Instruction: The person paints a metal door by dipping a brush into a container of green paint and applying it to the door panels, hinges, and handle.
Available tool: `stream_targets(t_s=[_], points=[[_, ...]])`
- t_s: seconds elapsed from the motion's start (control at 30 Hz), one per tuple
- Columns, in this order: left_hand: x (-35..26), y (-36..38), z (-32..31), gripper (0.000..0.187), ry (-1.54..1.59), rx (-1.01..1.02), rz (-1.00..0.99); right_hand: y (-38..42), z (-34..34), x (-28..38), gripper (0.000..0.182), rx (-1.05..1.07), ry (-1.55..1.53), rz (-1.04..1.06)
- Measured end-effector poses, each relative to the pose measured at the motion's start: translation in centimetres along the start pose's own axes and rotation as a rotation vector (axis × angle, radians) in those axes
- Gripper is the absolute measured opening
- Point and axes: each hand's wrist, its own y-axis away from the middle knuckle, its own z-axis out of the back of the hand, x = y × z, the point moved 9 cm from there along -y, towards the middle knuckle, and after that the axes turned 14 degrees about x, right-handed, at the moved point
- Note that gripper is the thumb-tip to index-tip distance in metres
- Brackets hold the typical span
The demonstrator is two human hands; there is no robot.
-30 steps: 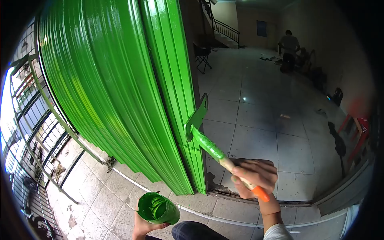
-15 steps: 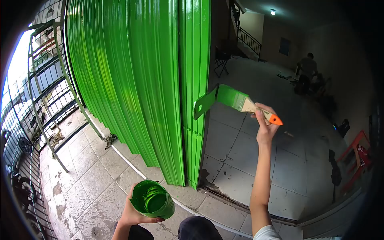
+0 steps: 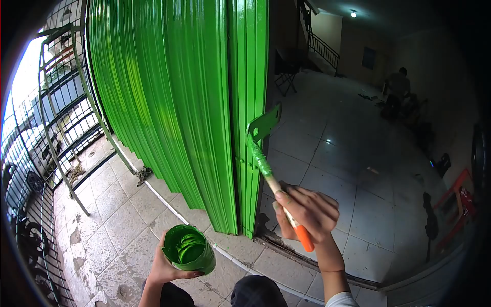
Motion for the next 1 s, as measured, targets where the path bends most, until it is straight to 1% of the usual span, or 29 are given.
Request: stream_targets(t_s=[0.03, 0.13, 0.27, 0.3, 0.4, 0.53, 0.67, 0.7, 0.77, 0.87, 0.93, 0.97, 1.0], points=[[0.2, -0.1, 0.0, 0.096, 0.001, 0.000, 0.009, 0.0, 0.5, -0.4, 0.027, -0.023, 0.033, -0.022], [-0.1, -0.5, -0.1, 0.096, -0.005, 0.000, -0.009, -0.6, -0.8, -1.7, 0.025, -0.043, 0.102, 0.012], [0.0, -0.6, -0.3, 0.095, 0.001, -0.008, 0.004, 1.1, -2.9, 0.6, 0.021, 0.031, 0.236, 0.135], [0.2, -0.6, -0.2, 0.095, 0.009, -0.007, 0.011, 1.5, -2.6, 0.7, 0.020, 0.087, 0.204, 0.126], [0.3, -0.9, -0.2, 0.095, 0.014, -0.004, 0.011, 2.0, -1.4, 1.0, 0.021, 0.063, 0.174, 0.141], [1.3, -0.7, -0.1, 0.095, 0.002, 0.016, 0.051, 0.2, -1.4, -0.9, 0.017, 0.040, 0.282, 0.130], [0.5, -0.8, -0.1, 0.094, 0.001, -0.020, 0.010, 1.6, -2.7, 1.5, 0.018, 0.159, 0.291, 0.228], [0.2, -0.7, -0.1, 0.093, -0.008, -0.030, 0.002, 1.9, -2.1, 1.8, 0.017, 0.179, 0.265, 0.232], [0.4, -0.5, 0.4, 0.093, -0.010, -0.035, 0.003, -0.1, -0.1, 1.6, 0.015, 0.151, 0.361, 0.204], [1.9, -0.2, 0.4, 0.092, 0.035, -0.014, 0.038, -2.1, -0.7, 2.2, 0.013, 0.223, 0.468, 0.261], [2.3, -0.3, 0.4, 0.093, 0.051, -0.005, 0.058, -1.8, -2.7, 3.4, 0.015, 0.322, 0.526, 0.351], [2.3, -0.3, 0.4, 0.093, 0.065, -0.010, 0.042, -1.4, -2.8, 4.2, 0.016, 0.343, 0.482, 0.352], [2.3, -0.3, 0.4, 0.093, 0.077, -0.016, 0.026, -1.2, -2.7, 4.8, 0.014, 0.364, 0.465, 0.333]])
